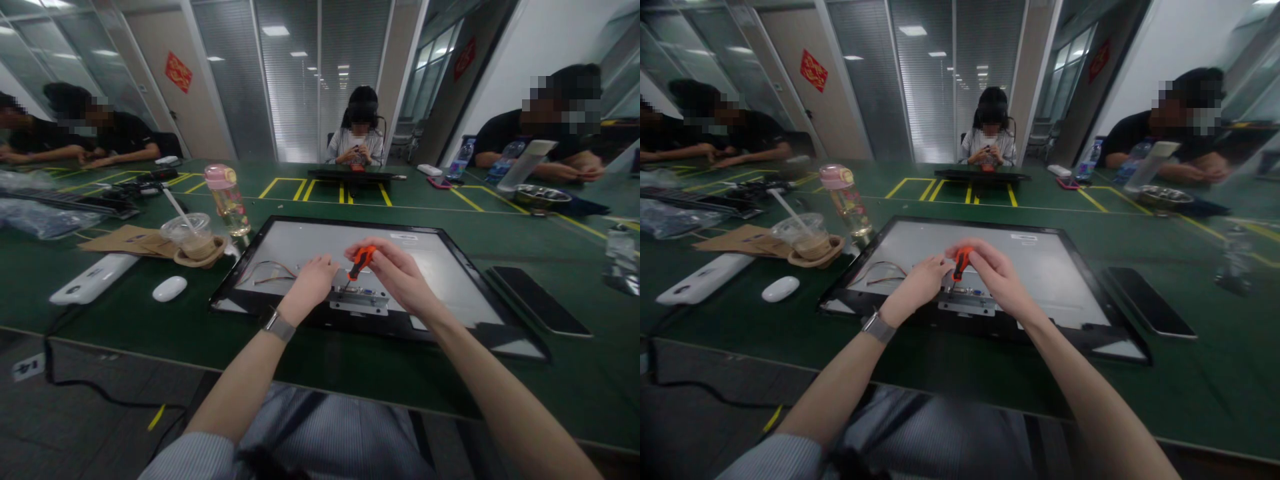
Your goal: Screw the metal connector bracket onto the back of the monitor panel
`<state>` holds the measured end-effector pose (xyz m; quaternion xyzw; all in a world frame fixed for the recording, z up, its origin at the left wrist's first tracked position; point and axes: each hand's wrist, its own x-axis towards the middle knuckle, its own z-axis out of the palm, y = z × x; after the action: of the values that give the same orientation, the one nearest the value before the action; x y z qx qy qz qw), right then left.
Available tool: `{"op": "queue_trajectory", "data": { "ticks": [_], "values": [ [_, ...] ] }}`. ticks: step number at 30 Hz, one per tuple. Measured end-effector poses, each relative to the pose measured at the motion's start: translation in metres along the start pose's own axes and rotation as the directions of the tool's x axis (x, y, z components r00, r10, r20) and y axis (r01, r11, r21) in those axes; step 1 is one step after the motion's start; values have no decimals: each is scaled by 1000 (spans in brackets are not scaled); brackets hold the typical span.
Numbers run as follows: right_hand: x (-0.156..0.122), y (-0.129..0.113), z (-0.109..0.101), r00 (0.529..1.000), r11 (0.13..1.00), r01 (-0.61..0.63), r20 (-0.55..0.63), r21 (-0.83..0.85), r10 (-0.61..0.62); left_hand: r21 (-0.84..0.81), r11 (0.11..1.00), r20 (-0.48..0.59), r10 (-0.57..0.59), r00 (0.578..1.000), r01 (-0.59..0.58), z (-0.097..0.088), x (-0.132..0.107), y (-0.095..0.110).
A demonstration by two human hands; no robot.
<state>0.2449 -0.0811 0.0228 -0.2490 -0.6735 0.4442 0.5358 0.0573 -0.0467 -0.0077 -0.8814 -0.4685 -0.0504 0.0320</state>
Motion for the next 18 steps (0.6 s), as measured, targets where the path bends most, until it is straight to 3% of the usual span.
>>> {"op": "queue_trajectory", "data": {
  "ticks": [12,18],
  "values": [
    [0,-2,-1,993,985,46,-96,-168,-63,34,999,-3,0,1000,0,-1,-1,0],
    [-2,2,-2,997,997,39,-66,-71,-43,28,999,-7,19,1000,-19,0,-2,-1]
  ]
}}
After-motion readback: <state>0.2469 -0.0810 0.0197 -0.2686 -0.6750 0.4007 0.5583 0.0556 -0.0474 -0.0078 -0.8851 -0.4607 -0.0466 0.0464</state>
